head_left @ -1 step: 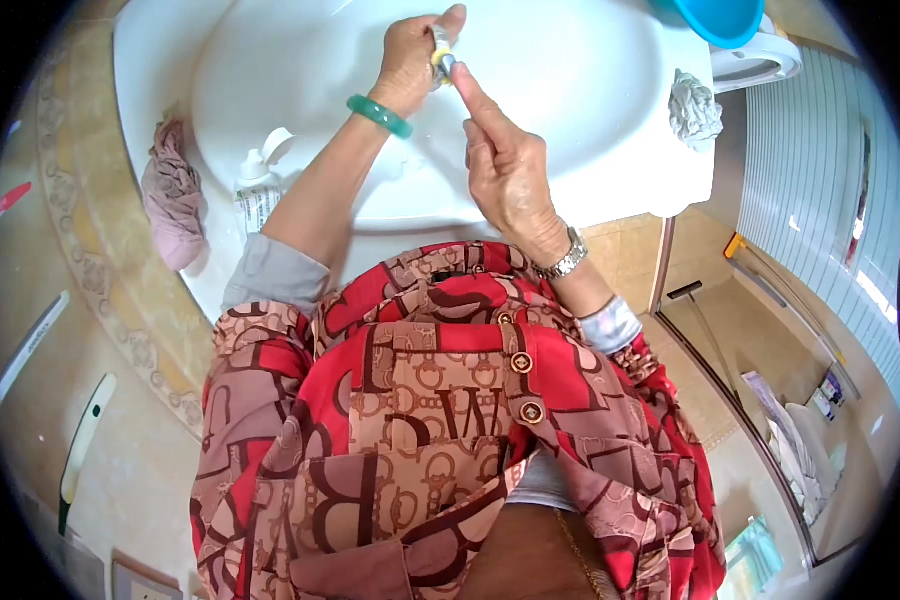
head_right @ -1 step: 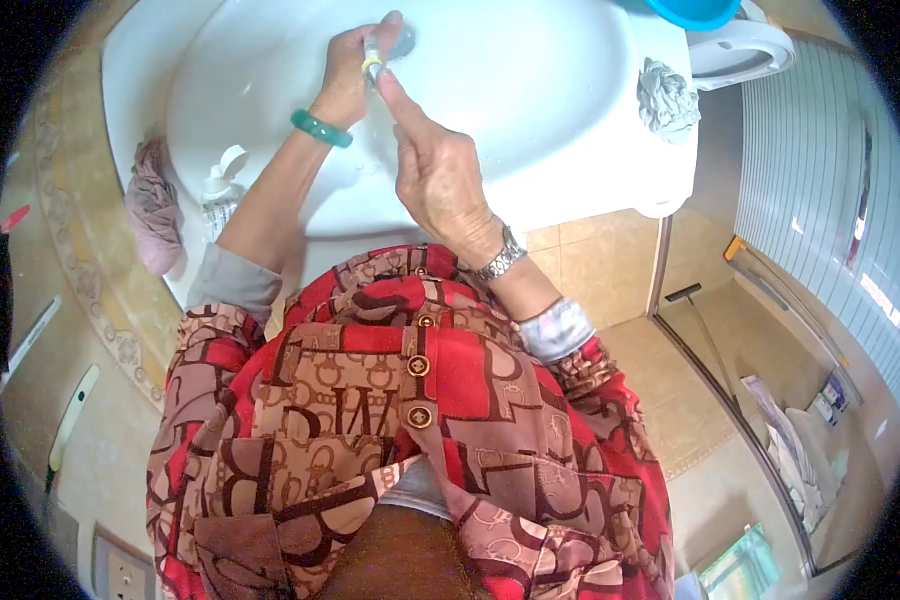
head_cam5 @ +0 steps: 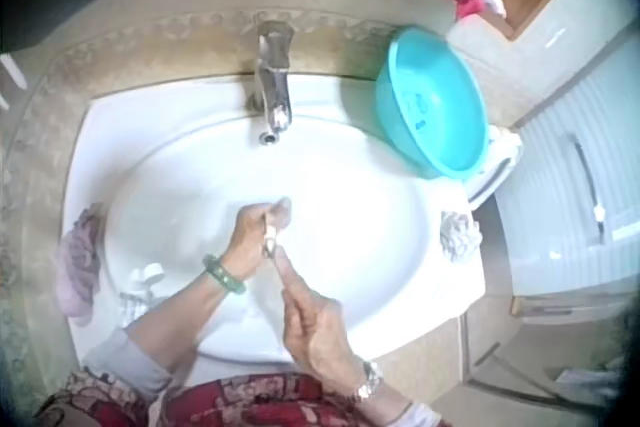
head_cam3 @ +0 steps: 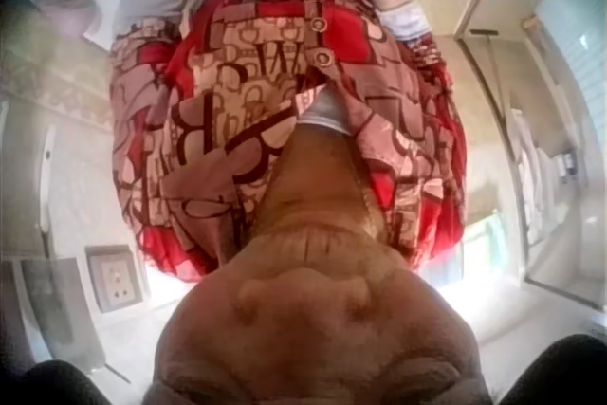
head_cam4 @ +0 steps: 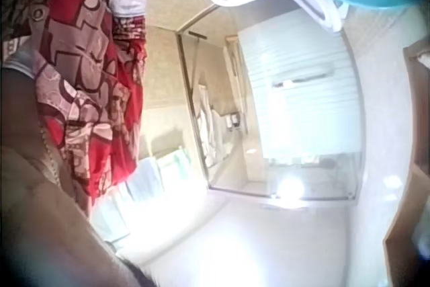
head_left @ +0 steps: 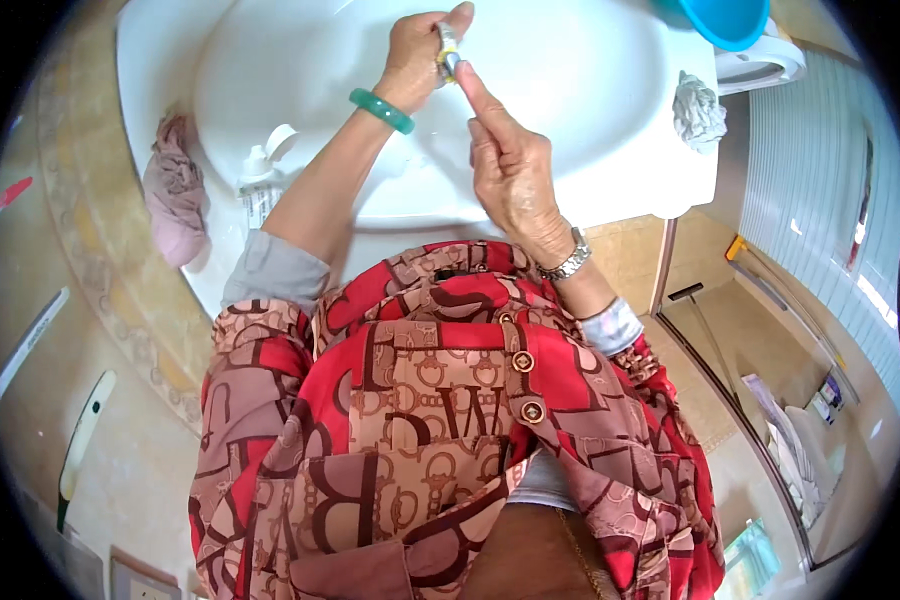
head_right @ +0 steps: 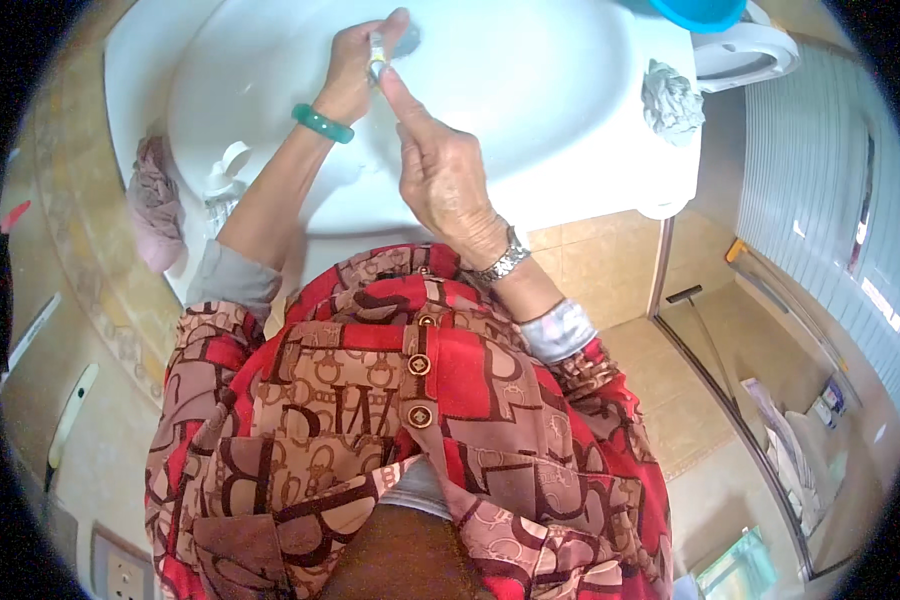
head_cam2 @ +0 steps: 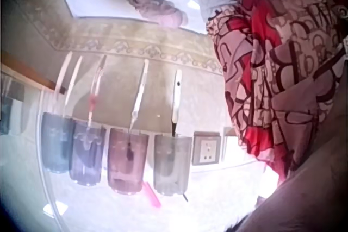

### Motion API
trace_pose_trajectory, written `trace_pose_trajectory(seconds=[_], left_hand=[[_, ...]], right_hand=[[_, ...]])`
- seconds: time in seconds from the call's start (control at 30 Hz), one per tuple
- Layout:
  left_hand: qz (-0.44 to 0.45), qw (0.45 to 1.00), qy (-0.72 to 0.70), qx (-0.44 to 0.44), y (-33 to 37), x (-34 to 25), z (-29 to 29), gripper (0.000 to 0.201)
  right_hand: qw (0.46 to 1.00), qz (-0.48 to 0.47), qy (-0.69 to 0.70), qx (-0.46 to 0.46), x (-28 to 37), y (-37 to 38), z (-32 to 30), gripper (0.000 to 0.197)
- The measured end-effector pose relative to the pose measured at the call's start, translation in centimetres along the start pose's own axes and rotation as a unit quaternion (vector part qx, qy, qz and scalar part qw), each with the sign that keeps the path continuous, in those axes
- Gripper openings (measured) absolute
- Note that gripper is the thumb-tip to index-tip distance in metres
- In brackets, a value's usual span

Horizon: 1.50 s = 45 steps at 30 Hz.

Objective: The person cleans a set of dentures by applying toothpaste from a tube to a toothbrush and scrubbing various surfaces of the dentures over a sink.

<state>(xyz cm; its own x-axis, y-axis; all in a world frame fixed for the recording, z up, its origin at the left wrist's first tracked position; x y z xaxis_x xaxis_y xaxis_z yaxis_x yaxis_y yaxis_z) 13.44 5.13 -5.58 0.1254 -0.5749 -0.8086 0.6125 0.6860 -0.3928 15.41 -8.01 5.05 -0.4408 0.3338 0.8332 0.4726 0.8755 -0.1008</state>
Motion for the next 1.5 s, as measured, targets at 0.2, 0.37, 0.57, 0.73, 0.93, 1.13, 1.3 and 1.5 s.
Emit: trace_pose_trajectory(seconds=[0.2,0.37,0.57,0.73,0.93,1.13,1.3,1.5], left_hand=[[0.063,0.991,0.113,0.032,-1.1,-1.1,0.7,0.039],[0.026,0.999,0.036,0.018,-0.4,-1.0,0.0,0.033],[0.071,0.994,-0.011,0.08,0.6,-1.2,0.4,0.038],[-0.006,0.998,0.047,0.03,0.7,-0.5,-0.8,0.037],[0.127,0.975,0.155,0.094,-0.8,-3.9,1.7,0.016],[0.204,0.962,0.136,0.119,-0.9,-4.8,1.5,0.019],[-0.061,0.99,-0.128,0.003,-1.1,-3.3,1.0,0.028],[-0.144,0.967,-0.204,-0.054,-2.1,-0.6,0.3,0.035]], right_hand=[[0.995,-0.073,-0.062,-0.032,0.2,2.1,-0.3,0.054],[0.992,-0.076,-0.102,0.013,0.2,0.3,0.5,0.056],[0.997,-0.072,-0.016,0.015,0.8,1.8,-0.3,0.05],[0.988,0.105,0.109,-0.043,-0.6,3.6,-2.1,0.03],[0.907,0.201,0.367,0.049,-0.7,4.0,-0.6,0.014],[0.93,0.187,0.315,0.037,-0.8,4.1,-0.2,0.009],[0.955,0.136,0.263,0.003,-1.2,4.0,0.5,0.009],[0.957,0.132,0.258,-0.004,-1.4,3.8,1.2,0.013]])
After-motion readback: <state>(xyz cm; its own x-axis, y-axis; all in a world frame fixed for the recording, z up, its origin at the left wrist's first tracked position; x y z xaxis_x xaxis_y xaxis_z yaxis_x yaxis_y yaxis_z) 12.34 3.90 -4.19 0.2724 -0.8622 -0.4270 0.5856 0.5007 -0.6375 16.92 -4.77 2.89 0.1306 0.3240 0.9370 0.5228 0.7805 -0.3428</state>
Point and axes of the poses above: each hand's wrist, its own y-axis towards the middle knuckle, its own z-axis out of the palm, x = y × z, the point moved 5 cm from there along y, towards the middle knuckle, and after that the axes turned 4 degrees about -y, right-handed, at the moved point
